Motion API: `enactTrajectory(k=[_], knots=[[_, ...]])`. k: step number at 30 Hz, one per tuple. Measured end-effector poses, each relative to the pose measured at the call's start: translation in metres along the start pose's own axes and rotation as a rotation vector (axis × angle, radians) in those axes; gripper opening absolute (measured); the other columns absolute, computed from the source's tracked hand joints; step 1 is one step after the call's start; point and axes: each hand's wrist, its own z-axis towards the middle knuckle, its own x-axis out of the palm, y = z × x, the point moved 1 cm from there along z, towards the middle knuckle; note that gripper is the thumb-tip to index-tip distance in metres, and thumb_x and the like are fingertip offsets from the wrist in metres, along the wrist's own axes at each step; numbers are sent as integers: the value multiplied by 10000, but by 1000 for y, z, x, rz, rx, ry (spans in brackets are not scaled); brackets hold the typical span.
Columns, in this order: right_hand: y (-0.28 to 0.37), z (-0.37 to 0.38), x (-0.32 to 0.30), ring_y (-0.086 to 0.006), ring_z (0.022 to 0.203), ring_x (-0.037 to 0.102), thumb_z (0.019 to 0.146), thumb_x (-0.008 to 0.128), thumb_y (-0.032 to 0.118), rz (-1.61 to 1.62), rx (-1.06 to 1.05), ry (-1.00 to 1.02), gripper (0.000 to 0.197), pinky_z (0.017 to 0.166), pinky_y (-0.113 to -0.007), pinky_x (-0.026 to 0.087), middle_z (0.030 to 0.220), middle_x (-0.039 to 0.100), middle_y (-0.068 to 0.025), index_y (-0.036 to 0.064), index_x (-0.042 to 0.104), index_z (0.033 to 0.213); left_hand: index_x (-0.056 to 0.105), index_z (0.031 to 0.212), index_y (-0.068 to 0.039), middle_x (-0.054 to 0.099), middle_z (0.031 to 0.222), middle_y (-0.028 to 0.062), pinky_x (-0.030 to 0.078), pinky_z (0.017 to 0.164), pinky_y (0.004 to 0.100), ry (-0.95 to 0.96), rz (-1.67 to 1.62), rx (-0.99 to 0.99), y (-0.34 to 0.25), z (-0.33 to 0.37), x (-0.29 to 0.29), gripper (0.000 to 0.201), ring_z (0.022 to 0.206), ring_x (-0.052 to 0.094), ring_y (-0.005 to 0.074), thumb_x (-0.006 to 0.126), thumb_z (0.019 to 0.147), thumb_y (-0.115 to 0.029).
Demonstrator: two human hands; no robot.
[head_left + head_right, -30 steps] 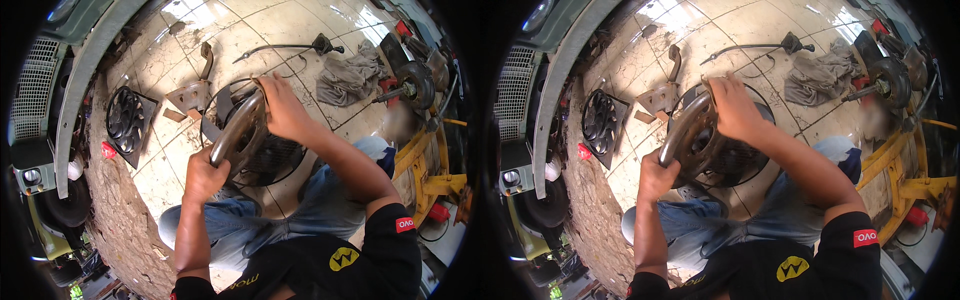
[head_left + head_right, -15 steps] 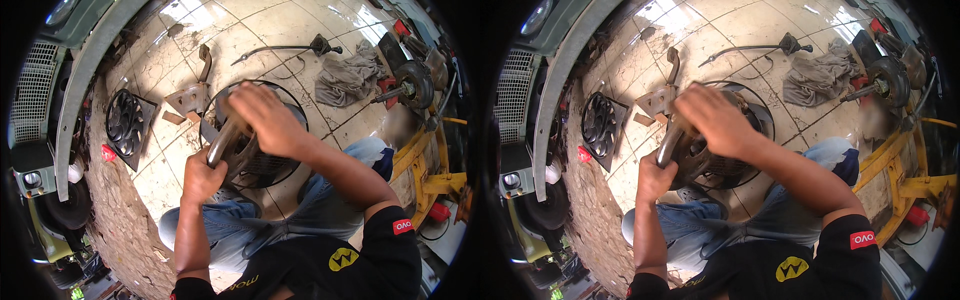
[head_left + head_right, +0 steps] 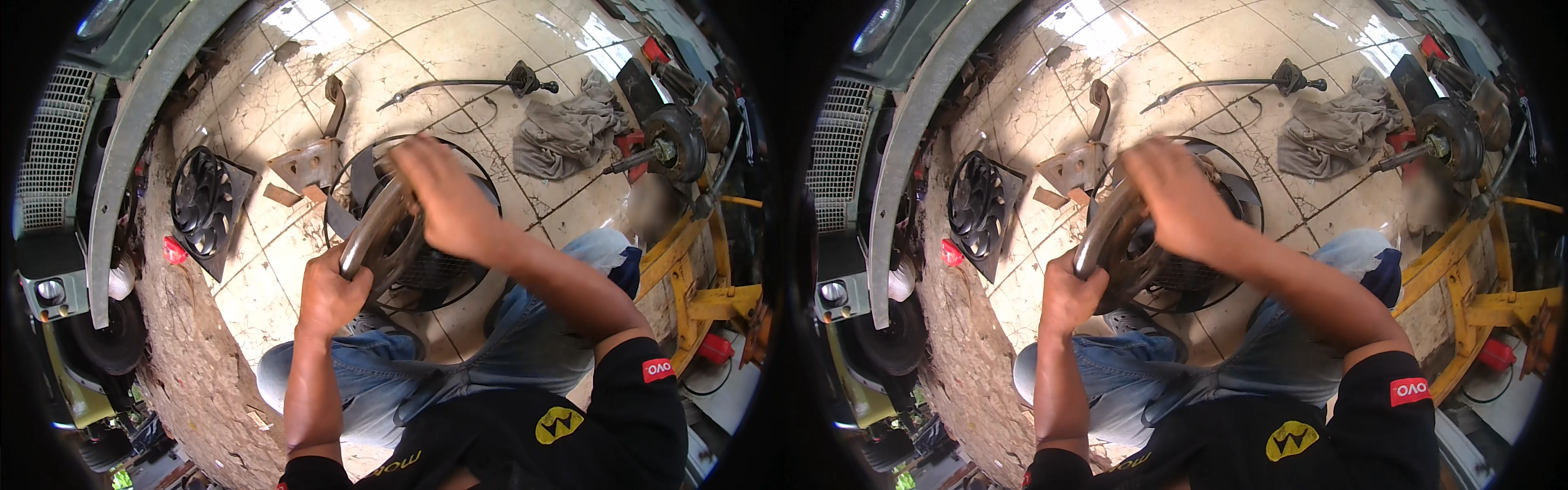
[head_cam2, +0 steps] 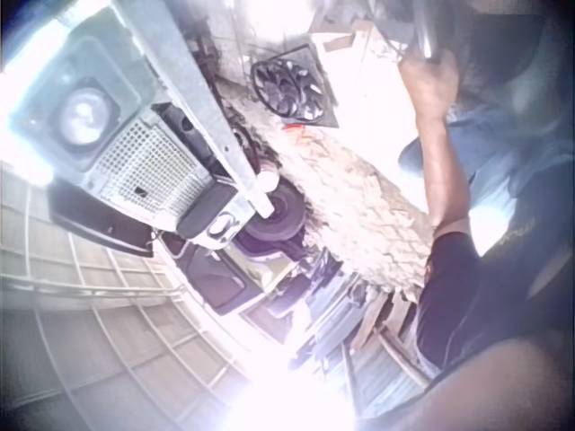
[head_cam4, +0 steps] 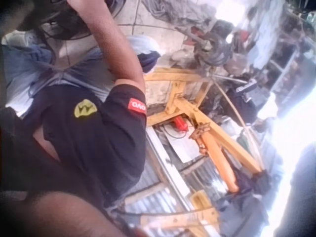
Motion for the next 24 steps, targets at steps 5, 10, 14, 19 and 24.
enactTrajectory(k=[5,10,14,19,24], knots=[[-8,0,-4,-373,1398,435,759,642,-20,8,-25,27,561,1172,-528,331,1409,521,-194,41,566,1311,696,972,41,652,702,209,532,659,385,32,73,-55,0,-2,-1,250,620,654,314,643,775,-104],[-2,-1,0,-432,1292,484,746,658,-33,-107,9,-117,581,1094,-521,375,1298,545,-271,-12,496,1304,700,979,42,636,682,201,519,638,388,16,26,-15,1,-1,0,254,580,615,291,642,778,-102],[-8,4,-9,-503,1337,433,775,642,-26,63,-101,-36,576,1157,-533,319,1305,539,-294,-20,474,1327,700,977,42,627,681,209,518,632,392,6,24,-1,2,-2,1,253,586,628,295,644,775,-100],[-14,-2,0,-403,1388,430,797,646,-2,-132,-2,-69,588,1183,-534,315,1379,515,-254,7,477,1360,699,988,42,630,694,217,523,642,391,3,44,-22,2,-1,-1,259,606,642,305,646,773,-93],[-16,9,-9,-429,1364,448,804,645,-3,-2,-21,93,587,1166,-534,336,1377,514,-246,7,478,1367,708,1101,31,658,722,218,542,673,381,4,3,-18,0,-2,0,357,633,658,332,649,773,-97]])
